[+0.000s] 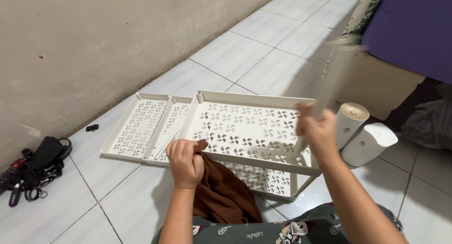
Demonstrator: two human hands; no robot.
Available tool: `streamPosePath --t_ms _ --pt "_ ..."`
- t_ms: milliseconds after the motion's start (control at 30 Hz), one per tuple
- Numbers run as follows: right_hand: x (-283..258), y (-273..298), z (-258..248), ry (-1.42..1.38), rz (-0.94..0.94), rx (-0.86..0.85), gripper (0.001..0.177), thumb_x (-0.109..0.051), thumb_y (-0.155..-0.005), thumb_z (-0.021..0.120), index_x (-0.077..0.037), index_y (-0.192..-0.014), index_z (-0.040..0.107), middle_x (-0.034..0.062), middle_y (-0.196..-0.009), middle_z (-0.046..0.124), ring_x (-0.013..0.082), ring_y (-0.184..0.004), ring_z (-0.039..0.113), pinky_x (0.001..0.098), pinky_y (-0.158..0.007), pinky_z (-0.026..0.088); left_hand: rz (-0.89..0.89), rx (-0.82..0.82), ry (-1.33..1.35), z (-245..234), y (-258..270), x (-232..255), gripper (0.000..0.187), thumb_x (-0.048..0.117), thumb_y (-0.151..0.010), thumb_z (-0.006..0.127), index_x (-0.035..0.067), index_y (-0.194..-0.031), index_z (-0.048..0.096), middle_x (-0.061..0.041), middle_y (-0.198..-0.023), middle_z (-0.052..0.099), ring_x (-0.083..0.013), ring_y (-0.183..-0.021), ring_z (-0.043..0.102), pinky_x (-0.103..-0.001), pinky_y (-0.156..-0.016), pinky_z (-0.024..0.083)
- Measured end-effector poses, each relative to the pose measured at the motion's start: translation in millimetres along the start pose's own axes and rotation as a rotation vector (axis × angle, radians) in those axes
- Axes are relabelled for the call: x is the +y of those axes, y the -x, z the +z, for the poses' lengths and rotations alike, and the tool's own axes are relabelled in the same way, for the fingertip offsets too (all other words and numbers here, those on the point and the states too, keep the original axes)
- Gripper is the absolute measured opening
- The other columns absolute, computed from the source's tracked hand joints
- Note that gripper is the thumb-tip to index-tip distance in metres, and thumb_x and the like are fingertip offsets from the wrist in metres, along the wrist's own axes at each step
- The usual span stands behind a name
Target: The person assembles a white plastic storage rack by inserting cylindrical support rods into corner holes of perforated trays. They wipe the trays with a brown cloth, stack the trays, and insert the rods to form a two-tier structure.
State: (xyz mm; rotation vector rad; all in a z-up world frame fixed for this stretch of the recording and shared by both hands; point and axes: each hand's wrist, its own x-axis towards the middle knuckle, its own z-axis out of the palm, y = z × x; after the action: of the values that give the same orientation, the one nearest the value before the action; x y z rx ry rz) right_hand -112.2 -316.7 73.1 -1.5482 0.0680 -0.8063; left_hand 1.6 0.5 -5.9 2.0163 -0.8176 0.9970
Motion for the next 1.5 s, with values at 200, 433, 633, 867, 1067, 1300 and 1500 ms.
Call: streamPosePath --t_ms 200,433,633,867,1067,1300,1500 --pt "-43 -17 -60 0.117 0.027 0.324 0.026 -0.026 -0.098 0.074 -0.006 -0.111 0.063 -0.0042 -0.068 0.053 0.0057 -0.050 0.045 0.0263 -0.043 0.036 -0.075 -0.028 0.067 -5 2 3 0.031 0.009 -0.085 0.049 0.002 -0.114 0.056 -0.012 -0.108 0.062 -0.0320 -0.108 0.058 -0.055 -0.120 0.028" --pt "29 8 -76 0.517 0.714 0.146 0.050 -0.036 -0.083 0.081 0.004 -0.110 0.070 0.0121 -0.072 0.061 0.0186 -0.055 0.053 0.0324 -0.046 0.043 -0.065 -0.221 -0.144 -16 -8 22 0.023 0.013 -0.078 0.060 0.009 -0.100 0.061 -0.008 -0.103 0.064 -0.0274 -0.109 0.059 -0.062 -0.118 0.019" --pt "82 31 -80 0.151 0.701 0.229 0.038 -0.021 -0.080 0.065 0.011 -0.100 0.065 0.0170 -0.083 0.065 0.0243 -0.066 0.062 0.0364 -0.055 0.049 -0.193 -0.307 -0.279 -13 -7 41 0.019 0.001 -0.083 0.061 0.010 -0.099 0.063 -0.006 -0.101 0.061 -0.0262 -0.112 0.057 -0.061 -0.121 0.019" --pt "81 44 -78 0.173 0.276 0.252 0.035 -0.011 -0.085 0.063 0.011 -0.112 0.067 0.0089 -0.094 0.065 0.0168 -0.081 0.059 0.0312 -0.072 0.047 -0.092 -0.323 -0.351 0 20 39 0.030 -0.004 -0.079 0.060 0.007 -0.106 0.067 -0.006 -0.109 0.066 -0.0252 -0.115 0.059 -0.062 -0.116 0.022" --pt "88 63 -70 0.153 0.130 0.358 0.036 -0.008 -0.089 0.064 0.011 -0.119 0.068 0.0073 -0.104 0.068 0.0138 -0.092 0.061 0.0272 -0.085 0.049 -0.021 -0.393 -0.221 44 39 83 0.020 0.001 -0.090 0.061 0.003 -0.109 0.066 -0.011 -0.114 0.065 -0.0283 -0.119 0.058 -0.050 -0.113 0.035" --pt "102 82 -71 0.092 0.071 0.399 0.037 -0.006 -0.087 0.066 0.011 -0.120 0.066 0.0069 -0.107 0.069 0.0138 -0.097 0.063 0.0268 -0.090 0.049 0.091 -0.480 -0.035 43 50 121 0.025 0.002 -0.081 0.058 0.003 -0.106 0.064 -0.010 -0.107 0.063 -0.0268 -0.116 0.057 -0.053 -0.103 0.037" --pt "101 73 -80 0.023 0.155 0.347 0.035 -0.009 -0.088 0.067 0.010 -0.118 0.068 0.0077 -0.105 0.070 0.0150 -0.092 0.064 0.0281 -0.086 0.050 -0.089 -0.456 -0.220 23 36 70 0.033 -0.005 -0.079 0.060 0.007 -0.109 0.066 -0.009 -0.117 0.064 -0.0255 -0.121 0.056 -0.055 -0.108 0.033"
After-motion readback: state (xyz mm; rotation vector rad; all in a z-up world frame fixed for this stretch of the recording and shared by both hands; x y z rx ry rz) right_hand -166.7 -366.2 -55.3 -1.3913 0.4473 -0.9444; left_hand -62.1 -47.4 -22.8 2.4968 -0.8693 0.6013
